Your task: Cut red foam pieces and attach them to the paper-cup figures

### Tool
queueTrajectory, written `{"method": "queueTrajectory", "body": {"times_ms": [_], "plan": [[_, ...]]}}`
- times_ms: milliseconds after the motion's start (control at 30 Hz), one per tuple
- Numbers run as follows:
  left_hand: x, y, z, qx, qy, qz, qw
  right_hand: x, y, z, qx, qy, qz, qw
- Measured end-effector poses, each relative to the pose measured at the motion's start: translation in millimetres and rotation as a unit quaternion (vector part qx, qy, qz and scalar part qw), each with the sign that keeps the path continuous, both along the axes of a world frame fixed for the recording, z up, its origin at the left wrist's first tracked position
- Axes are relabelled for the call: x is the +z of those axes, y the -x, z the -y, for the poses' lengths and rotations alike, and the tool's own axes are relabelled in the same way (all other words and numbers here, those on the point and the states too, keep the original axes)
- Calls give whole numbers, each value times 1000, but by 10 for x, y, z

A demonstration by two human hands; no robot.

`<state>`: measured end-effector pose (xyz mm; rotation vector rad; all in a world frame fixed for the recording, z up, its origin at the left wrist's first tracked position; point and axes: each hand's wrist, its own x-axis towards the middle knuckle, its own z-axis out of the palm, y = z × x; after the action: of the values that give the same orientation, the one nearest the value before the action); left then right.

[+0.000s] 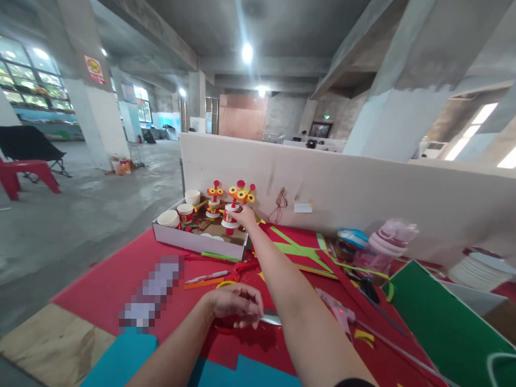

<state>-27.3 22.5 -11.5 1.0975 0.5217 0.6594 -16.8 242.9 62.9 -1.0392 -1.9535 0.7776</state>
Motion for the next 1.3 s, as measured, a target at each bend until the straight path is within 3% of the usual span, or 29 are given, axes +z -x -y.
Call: {"method": "queueTrajectory", "body": {"times_ms": [167, 533, 867, 1033, 1300], "plan": [[-38, 21, -30, -24, 20, 14, 999, -172, 180, -23, -12, -27, 81, 996], [-65, -13, -71, -37, 40, 45, 997, -294, 293, -263, 36, -68, 67, 995], [-121, -78, -106, -32, 50, 49, 997, -436, 362, -342, 73, -37, -3, 997], [-163, -83, -128, -29, 53, 52, 997, -428, 323, -351, 88, -35, -32, 995], [-159, -80, -117, -23, 54, 52, 997, -386, 378, -269, 76, 48, -62, 994]]}}
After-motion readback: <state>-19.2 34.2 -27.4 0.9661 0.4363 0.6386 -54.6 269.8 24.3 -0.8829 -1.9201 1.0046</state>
